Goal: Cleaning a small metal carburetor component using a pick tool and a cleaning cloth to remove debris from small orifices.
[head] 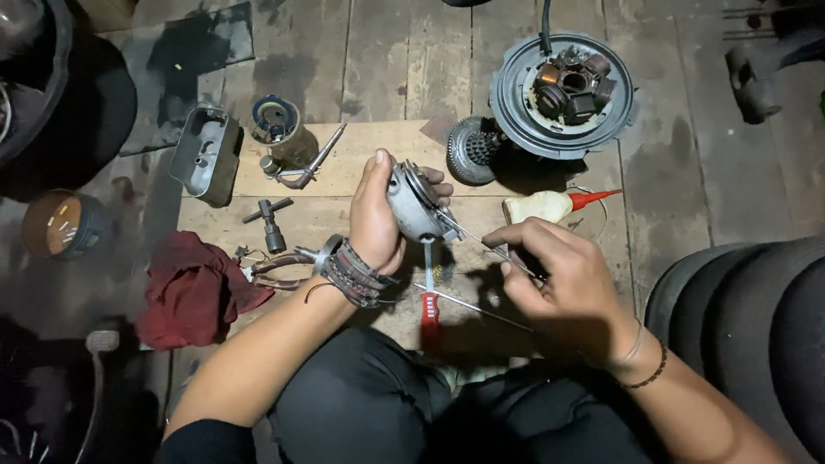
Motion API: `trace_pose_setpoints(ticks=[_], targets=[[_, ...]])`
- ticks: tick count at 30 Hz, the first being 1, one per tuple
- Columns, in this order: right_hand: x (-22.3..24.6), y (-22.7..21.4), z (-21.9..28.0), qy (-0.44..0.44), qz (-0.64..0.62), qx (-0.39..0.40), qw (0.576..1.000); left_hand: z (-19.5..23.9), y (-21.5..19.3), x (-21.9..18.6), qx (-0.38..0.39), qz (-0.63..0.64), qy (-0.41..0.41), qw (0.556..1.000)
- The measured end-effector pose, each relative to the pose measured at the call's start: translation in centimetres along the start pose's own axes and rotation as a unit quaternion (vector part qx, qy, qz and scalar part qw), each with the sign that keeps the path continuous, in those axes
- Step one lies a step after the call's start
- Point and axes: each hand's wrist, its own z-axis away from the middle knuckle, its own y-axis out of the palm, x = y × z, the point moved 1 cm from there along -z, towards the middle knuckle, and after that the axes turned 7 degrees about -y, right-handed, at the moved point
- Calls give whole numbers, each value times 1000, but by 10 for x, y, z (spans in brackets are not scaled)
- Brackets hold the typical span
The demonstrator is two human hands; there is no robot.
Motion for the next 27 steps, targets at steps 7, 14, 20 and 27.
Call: trace_pose_setpoints(ticks=[7, 14, 20, 27], targets=[[2, 0, 1, -8, 32, 6, 999, 2, -1, 0, -2, -42, 13, 999], [13, 3, -2, -8, 68, 21, 997, 4, 1, 5, -6, -52, 40, 998], [11, 13, 3, 7, 125, 3, 992, 7, 7, 2, -11, -84, 82, 993], [10, 21, 11, 45, 138, 7, 989, 6, 2, 5, -1, -280, 206, 938]])
